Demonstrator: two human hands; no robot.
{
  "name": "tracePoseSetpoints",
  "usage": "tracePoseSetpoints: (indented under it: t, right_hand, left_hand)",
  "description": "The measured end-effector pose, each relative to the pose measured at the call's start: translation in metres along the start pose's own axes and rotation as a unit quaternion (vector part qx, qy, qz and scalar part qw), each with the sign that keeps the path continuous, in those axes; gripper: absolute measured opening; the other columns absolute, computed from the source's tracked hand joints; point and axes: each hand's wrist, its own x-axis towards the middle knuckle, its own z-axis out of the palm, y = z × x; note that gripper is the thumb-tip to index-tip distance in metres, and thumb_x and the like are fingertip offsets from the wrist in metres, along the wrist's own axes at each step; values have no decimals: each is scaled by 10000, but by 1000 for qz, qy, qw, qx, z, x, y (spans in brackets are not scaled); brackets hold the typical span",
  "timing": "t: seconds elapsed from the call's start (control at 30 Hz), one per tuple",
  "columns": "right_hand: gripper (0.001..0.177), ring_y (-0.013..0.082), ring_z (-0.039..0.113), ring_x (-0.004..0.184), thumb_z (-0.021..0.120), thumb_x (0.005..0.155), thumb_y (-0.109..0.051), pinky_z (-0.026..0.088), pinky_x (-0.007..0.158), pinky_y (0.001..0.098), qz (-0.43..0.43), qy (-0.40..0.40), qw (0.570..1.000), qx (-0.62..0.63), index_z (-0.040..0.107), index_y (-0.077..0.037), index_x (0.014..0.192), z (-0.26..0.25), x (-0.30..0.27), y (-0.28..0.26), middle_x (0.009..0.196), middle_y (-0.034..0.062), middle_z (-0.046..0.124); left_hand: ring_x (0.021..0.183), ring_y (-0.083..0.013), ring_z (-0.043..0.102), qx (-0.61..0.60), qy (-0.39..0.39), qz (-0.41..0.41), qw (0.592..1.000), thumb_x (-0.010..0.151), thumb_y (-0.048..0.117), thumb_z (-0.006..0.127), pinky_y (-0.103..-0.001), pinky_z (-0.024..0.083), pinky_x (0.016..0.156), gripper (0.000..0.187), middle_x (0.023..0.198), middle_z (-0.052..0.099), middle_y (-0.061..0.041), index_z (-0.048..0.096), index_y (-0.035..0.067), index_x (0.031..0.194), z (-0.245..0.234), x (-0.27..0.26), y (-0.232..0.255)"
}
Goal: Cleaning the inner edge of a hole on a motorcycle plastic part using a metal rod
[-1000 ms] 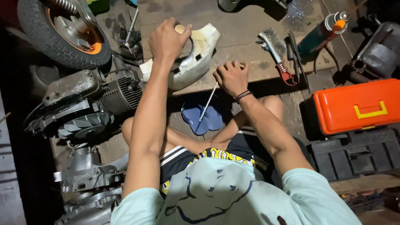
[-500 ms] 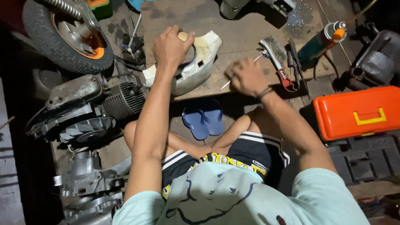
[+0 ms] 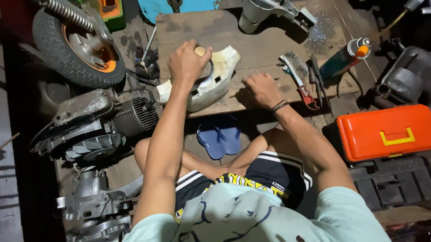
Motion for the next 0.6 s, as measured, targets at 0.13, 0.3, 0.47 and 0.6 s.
tracePoseSetpoints:
  t: [0.13,0.3,0.47,0.6]
  right_hand:
    - [438,245,613,867,691,784,-198,524,743,372,96,122,987,38,597,-211,1211,-74,43,-27,930,26,545]
    - [230,129,319,503,654,1070,-238,315,463,307,290,-3,898,330,529,-109,926,-151,82,-59,629,-26,391]
    - [437,208,464,455,543,1014,-130,376,422,326,242,-20,922,303,520,-153,1450,-148,79,-91,678,92,631]
    - [483,167,344,444,485,948,-34,300,393,295,210,14,929,305,381,-94,1416,-123,81,-94,620,-42,334]
  left_hand:
    - [803,-392,723,3,-3,-9,1000,856,692,644,-558,572,666,549,813,659,-130,644,142,868,11,4,-7]
    - [713,-376,663,20,-33,-24,999,937,613,584,-536,457,550,552,821,680,-95,686,70,939,20,8,-9]
    - [670,-322,665,29,-43,-34,998,945,623,567,-493,467,493,541,805,693,-63,695,97,932,13,6,-3]
    - [539,-213,549,42,-19,-13,999,970,629,535,-390,387,425,576,698,603,-24,689,77,920,22,5,-8]
